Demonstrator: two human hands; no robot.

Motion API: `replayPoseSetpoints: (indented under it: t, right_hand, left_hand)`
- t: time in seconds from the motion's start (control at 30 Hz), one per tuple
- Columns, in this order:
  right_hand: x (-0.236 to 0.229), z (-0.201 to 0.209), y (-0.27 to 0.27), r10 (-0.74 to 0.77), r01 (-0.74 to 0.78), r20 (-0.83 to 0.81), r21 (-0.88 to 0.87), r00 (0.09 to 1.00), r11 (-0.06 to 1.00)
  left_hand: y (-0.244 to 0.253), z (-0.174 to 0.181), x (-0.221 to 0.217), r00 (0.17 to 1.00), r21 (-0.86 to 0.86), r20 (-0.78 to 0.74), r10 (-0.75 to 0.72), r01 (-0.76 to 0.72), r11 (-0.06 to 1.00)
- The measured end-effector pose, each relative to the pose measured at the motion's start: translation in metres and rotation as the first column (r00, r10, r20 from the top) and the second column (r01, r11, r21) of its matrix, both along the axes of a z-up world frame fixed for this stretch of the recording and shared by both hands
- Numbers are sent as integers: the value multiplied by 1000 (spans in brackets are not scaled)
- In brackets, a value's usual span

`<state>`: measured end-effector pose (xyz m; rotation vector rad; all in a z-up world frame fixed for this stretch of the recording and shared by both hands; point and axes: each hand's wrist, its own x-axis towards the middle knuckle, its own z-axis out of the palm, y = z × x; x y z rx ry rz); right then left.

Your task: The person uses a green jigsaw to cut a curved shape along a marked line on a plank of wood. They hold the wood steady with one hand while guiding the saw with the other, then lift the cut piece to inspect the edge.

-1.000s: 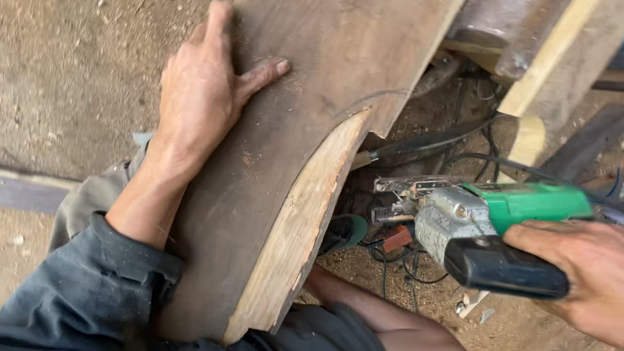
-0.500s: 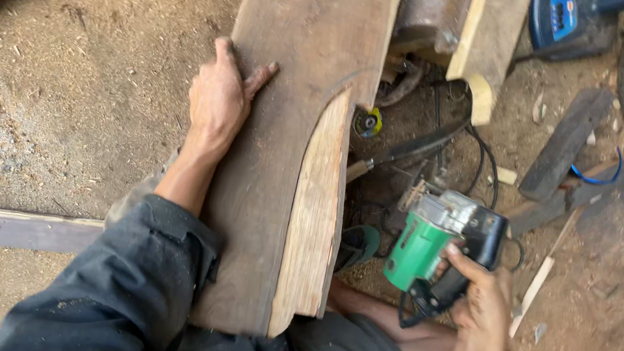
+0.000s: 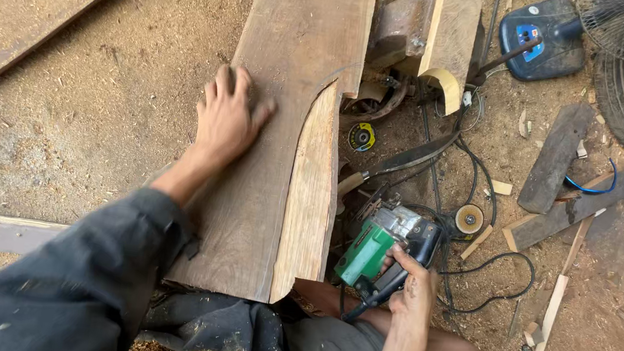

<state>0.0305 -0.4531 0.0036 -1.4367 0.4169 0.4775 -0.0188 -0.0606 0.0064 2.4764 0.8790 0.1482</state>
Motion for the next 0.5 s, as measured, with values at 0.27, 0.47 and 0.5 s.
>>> replayPoseSetpoints:
  t: [0.27,0.47,0.5]
  right_hand:
    - [4,-12,-7,-63,63,18,14,998,998]
    - [11,-21,-11,-91,91,0,31,996,995]
    - [11,-22,-14,-92,92,0,23,996,995]
  left_hand:
    - [-110,79,-150,791,217,10,-611,595,774]
    - [-118,86,-164,701,373,-327,-633,712,596]
    - [-122,84,-165,716,385,-290,-635,695,607]
